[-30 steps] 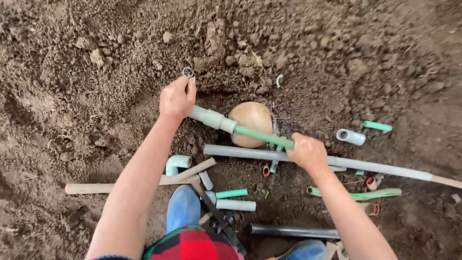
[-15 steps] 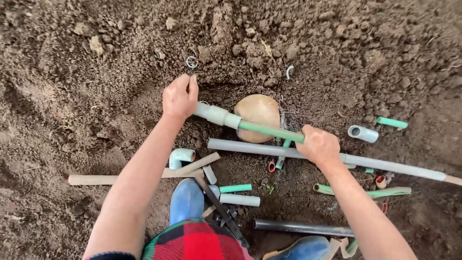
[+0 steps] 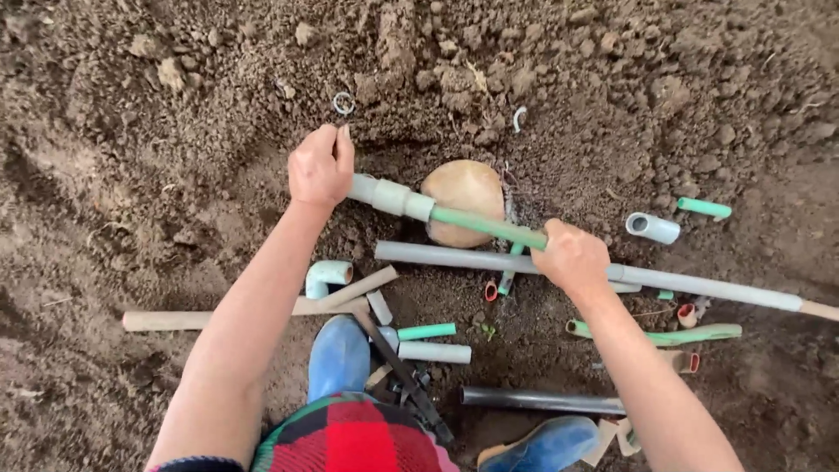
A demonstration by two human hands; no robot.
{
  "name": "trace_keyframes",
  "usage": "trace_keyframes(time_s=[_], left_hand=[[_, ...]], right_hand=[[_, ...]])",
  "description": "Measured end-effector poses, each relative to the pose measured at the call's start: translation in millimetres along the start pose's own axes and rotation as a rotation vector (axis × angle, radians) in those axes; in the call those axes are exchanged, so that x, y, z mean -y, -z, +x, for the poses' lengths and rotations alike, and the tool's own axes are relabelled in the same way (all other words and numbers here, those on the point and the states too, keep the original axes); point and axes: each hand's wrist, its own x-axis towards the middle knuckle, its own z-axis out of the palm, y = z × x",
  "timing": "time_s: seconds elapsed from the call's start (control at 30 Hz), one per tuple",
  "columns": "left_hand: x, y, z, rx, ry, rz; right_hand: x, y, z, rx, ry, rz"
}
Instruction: The person assembles a pipe structure on the ground using various PVC pipes and fittings. They connect green and white pipes with elbows and couplings, using a rock as a makeshift anvil to tap pieces together.
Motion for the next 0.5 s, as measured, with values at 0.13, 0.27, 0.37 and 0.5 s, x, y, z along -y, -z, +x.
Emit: trace_keyframes(time_s=[0.13, 0.27, 0.37, 0.5], left_hand=[[8.5, -15.8, 6.8, 0.015, 0.026, -0.044], [4.5, -16.5, 14.3, 0.022, -0.011, -0.003], [-13.3, 5.7, 13.8, 0.017, -0.023, 0.074], [-58.4, 62.9, 10.2, 0.146, 0.018, 0.162]], right_hand=[[2.5, -5.7, 10.3, 0.112, -0.035, 0.008], [3.0, -0.7, 17.1, 0.15, -0.021, 0.08], [4.9, 0.9, 9.1, 0.11, -0.015, 0.074], [1.8, 14.7, -21.2, 0.068, -0.042, 0.198]])
